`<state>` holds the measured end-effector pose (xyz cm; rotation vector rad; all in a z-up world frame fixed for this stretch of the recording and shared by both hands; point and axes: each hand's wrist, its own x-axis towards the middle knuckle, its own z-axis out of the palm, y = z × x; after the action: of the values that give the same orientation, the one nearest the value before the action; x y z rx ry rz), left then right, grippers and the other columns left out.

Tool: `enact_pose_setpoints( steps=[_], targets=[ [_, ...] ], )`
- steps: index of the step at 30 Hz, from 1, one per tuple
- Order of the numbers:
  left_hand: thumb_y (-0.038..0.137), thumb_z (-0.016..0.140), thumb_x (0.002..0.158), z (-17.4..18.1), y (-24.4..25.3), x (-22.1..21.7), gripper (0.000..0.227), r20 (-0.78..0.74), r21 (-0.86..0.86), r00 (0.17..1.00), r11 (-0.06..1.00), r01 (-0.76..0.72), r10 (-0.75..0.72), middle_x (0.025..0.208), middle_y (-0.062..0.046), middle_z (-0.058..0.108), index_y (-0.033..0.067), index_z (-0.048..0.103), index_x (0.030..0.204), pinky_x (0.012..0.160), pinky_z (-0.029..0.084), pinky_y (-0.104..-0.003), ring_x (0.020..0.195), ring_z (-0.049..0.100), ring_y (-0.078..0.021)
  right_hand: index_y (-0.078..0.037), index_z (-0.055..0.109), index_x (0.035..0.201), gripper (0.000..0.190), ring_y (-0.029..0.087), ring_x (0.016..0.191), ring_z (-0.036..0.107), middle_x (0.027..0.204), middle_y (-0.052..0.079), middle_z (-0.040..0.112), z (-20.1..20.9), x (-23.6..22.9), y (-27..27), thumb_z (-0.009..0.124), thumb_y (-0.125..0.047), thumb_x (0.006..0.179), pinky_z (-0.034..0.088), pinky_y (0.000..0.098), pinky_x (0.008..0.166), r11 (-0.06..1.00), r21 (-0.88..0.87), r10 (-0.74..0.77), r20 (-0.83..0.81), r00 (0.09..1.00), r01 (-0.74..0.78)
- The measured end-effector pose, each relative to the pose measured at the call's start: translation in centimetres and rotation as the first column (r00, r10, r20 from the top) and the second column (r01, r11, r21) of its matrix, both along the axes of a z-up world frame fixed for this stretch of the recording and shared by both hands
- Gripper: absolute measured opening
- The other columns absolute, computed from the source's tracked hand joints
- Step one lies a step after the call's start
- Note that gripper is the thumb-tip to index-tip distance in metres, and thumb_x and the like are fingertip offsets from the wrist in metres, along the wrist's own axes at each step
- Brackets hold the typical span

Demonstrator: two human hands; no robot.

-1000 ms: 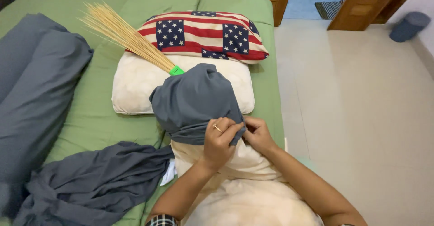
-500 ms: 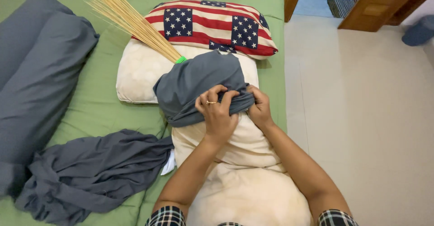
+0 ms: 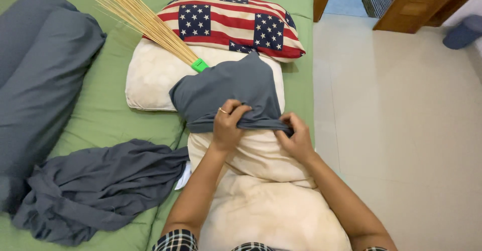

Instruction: Put a pillowcase onto a pillow after beating it with a broom.

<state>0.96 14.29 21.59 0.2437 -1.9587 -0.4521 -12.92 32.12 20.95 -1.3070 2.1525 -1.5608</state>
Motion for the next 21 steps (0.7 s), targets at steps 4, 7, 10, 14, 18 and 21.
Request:
enact_pose_setpoints(
  steps=[4, 7, 10, 14, 18, 21],
  targets=[
    [0.006, 0.072, 0.069, -3.1, 3.7, 0.9, 0.034, 0.157, 0.076, 0.949, 0.962, 0.263, -0.272, 0.097, -0.015, 0.066, 0.0036, 0.067, 0.103, 0.077, 0.054, -0.045, 0.090, 0.066, -0.0370, 0.004, 0.063, 0.120, 0.044, 0.024, 0.087, 0.059, 0.110, 0.018, 0.057, 2.8, 0.4, -1.1, 0.066, 0.002, 0.076, 0.050, 0.0303, 0.072, 0.965, -0.262, -0.069, -0.262, 0.963, -0.002],
    [0.008, 0.074, 0.067, -5.9, 5.2, 0.6, 0.036, 0.211, 0.081, 0.935, 0.958, 0.276, -0.287, 0.098, -0.016, 0.067, 0.0012, 0.066, 0.101, 0.078, 0.053, -0.045, 0.091, 0.065, -0.0373, 0.000, 0.065, 0.111, 0.035, 0.032, 0.093, 0.062, 0.112, 0.018, 0.059, 1.6, -0.1, -1.2, 0.069, 0.004, 0.077, 0.051, 0.0365, 0.083, 0.959, -0.283, -0.141, -0.447, 0.883, 0.010],
    [0.012, 0.077, 0.071, -4.2, 5.8, -0.1, 0.034, 0.298, 0.083, 0.940, 0.986, 0.147, -0.166, 0.104, -0.012, 0.065, 0.0050, 0.067, 0.103, 0.087, 0.049, -0.046, 0.101, 0.062, -0.0344, -0.001, 0.062, 0.101, 0.022, 0.035, 0.095, 0.063, 0.103, 0.016, 0.062, -1.5, -1.8, -0.1, 0.065, 0.004, 0.080, 0.051, 0.0375, 0.086, 0.970, -0.241, -0.114, -0.400, 0.909, 0.015],
    [0.023, 0.079, 0.067, -3.3, 5.1, -2.1, 0.046, 0.208, 0.001, 0.975, 0.997, 0.074, -0.072, 0.120, -0.009, 0.056, 0.0088, 0.065, 0.108, 0.100, 0.037, -0.054, 0.116, 0.050, -0.0323, 0.002, 0.067, 0.096, 0.013, 0.020, 0.077, 0.065, 0.087, 0.010, 0.069, -6.1, -3.9, 2.4, 0.062, -0.004, 0.085, 0.051, 0.0322, 0.074, 0.980, -0.007, 0.199, -0.012, 0.980, -0.199],
    [0.027, 0.078, 0.064, -2.6, 6.3, -2.3, 0.053, 0.170, -0.080, 0.963, 0.972, 0.223, -0.207, 0.124, -0.011, 0.053, 0.0122, 0.066, 0.113, 0.102, 0.033, -0.058, 0.117, 0.047, -0.0351, 0.002, 0.069, 0.082, 0.014, 0.014, 0.063, 0.052, 0.068, 0.006, 0.058, -15.1, -8.9, 8.3, 0.069, -0.007, 0.073, 0.043, 0.0347, 0.057, 0.913, 0.273, 0.209, 0.323, 0.923, -0.303],
    [0.019, 0.075, 0.069, -3.1, 6.4, -2.6, 0.048, 0.176, -0.171, 0.956, 0.949, 0.267, -0.237, 0.126, -0.009, 0.058, 0.0160, 0.068, 0.116, 0.107, 0.033, -0.059, 0.119, 0.049, -0.0325, 0.004, 0.061, 0.074, 0.018, 0.012, 0.063, 0.045, 0.068, 0.003, 0.052, -13.4, -8.8, 10.1, 0.069, -0.011, 0.081, 0.038, 0.0306, 0.057, 0.801, 0.183, 0.418, 0.511, 0.751, -0.571]
  ],
)
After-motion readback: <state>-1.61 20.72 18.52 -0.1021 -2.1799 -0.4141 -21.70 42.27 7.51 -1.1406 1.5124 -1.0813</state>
